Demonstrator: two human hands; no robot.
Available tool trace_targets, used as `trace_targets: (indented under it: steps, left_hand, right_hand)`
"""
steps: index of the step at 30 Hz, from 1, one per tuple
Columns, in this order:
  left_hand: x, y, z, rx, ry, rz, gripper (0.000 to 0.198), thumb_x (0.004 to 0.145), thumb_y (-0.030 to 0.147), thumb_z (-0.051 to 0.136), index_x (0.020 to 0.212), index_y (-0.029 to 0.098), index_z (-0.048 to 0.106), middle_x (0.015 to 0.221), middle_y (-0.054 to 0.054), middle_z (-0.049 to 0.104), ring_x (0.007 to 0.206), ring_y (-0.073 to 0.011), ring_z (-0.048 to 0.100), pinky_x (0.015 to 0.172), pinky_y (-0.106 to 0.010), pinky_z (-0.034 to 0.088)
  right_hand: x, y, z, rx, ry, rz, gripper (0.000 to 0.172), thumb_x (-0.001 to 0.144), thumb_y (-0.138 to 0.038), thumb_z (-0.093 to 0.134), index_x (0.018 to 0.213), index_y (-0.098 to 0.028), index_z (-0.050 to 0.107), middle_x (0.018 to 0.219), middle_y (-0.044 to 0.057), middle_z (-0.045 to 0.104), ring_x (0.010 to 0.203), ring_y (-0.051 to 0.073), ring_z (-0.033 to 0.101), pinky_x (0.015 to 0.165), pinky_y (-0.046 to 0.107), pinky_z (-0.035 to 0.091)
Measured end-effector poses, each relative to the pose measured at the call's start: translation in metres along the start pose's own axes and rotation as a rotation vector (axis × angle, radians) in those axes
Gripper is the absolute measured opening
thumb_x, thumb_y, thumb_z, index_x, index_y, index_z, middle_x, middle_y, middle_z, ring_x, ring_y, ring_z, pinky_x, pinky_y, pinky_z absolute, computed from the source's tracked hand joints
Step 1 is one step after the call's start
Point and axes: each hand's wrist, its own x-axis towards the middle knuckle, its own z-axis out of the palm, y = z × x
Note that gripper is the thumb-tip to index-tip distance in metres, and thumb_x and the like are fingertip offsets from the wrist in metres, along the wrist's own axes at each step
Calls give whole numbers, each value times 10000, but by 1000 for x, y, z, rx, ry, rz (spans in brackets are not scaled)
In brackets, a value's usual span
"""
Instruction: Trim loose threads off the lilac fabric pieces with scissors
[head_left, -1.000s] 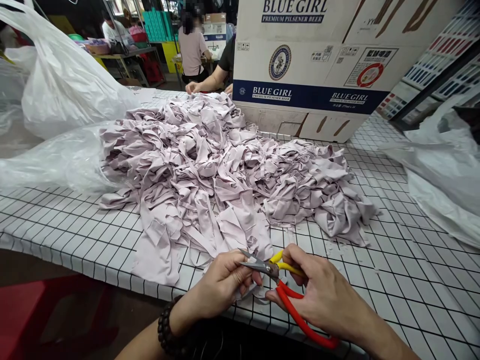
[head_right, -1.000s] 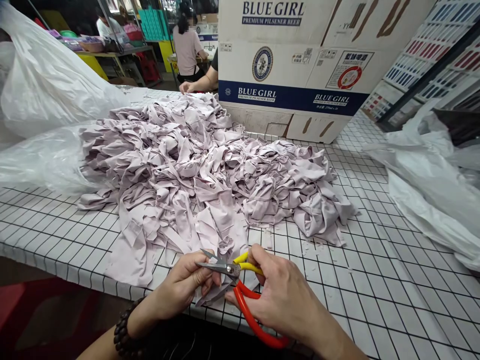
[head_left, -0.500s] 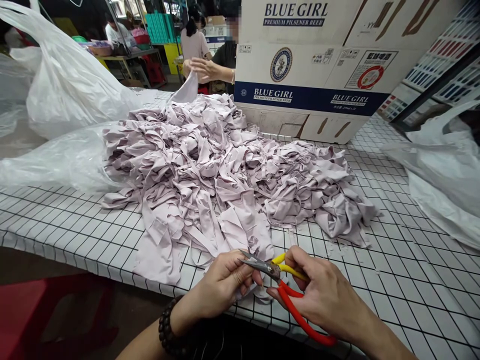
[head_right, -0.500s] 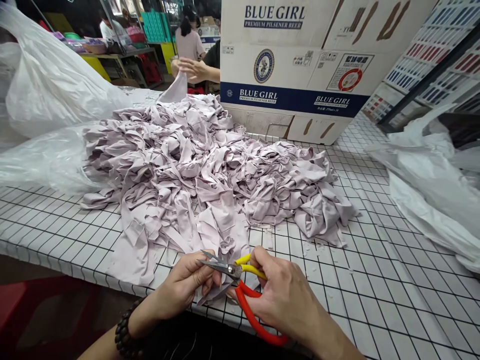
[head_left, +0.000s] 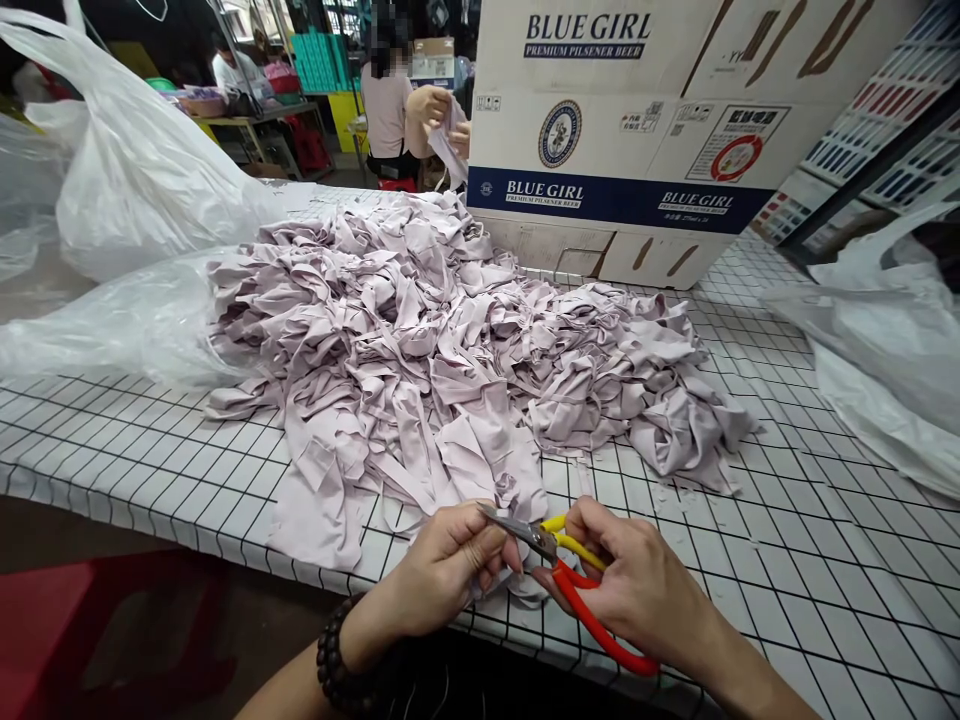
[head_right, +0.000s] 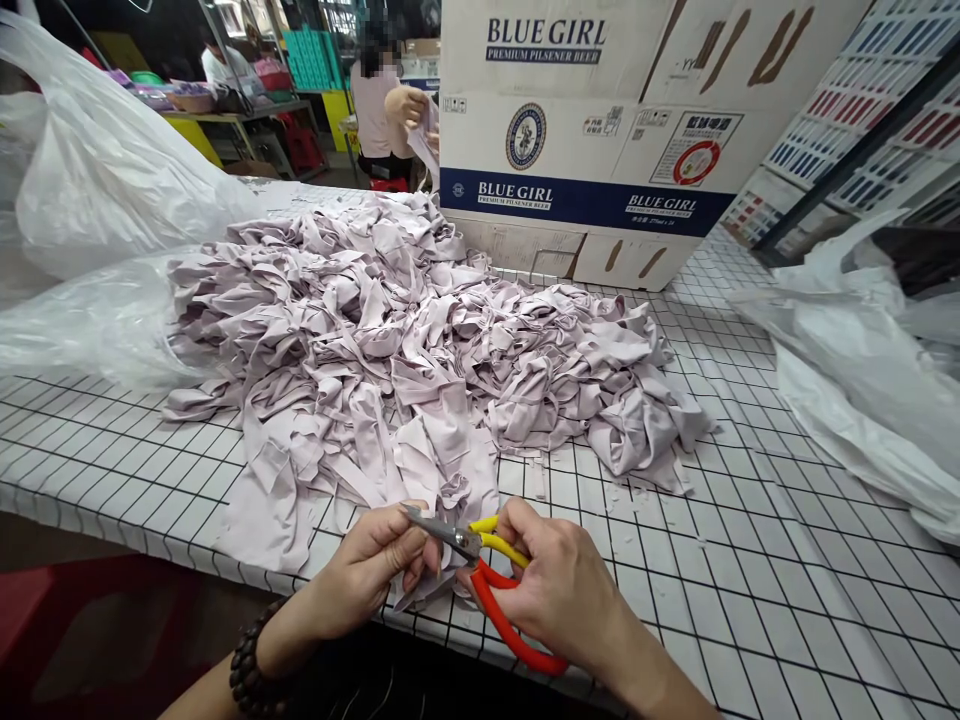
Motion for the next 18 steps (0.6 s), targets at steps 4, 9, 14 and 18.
trace_targets:
  steps: [4, 9, 14, 18]
  left_hand:
    - [1, -1, -3, 26, -9, 37, 469, 885, 545, 517, 731, 115, 622, 598, 7, 475, 524, -87, 442, 505, -203, 348]
    - [-1, -1, -7, 23, -20, 50, 463, 891, 532, 514, 732, 113, 629, 655, -11, 504, 557, -94, 463, 526, -208, 366]
    - [-12, -1, -9, 230, -66, 153, 406, 960, 400, 439, 826, 121, 702, 676, -25, 520, 681, -131, 504, 655, -235, 395]
    - [-20, 0, -8, 320, -101, 170, 412, 975, 379, 402, 862, 133, 713, 735, -38, 546, 724, -138, 519, 711, -246, 395]
  right_hand:
    - [-10, 20, -2, 155, 67, 140, 456, 755, -566, 657, 682, -245, 341, 562, -72, 414, 484, 111, 370, 444, 220, 315]
    - [-39, 85, -28, -185, 364, 507, 406, 739, -632, 591, 693, -259, 437, 561, 3, 592, 483, 209, 547, 480, 312, 419]
    - [-53, 141, -62, -412, 195, 710, 307, 698, -523, 619, 569, -274, 493, 686, 92, 663, 594, 273, 628, 522, 367, 462]
    - [-25, 112, -68, -487, 42, 618, 225, 678, -220, 651, 505, -260, 513, 647, 95, 640, 570, 232, 612, 523, 343, 439]
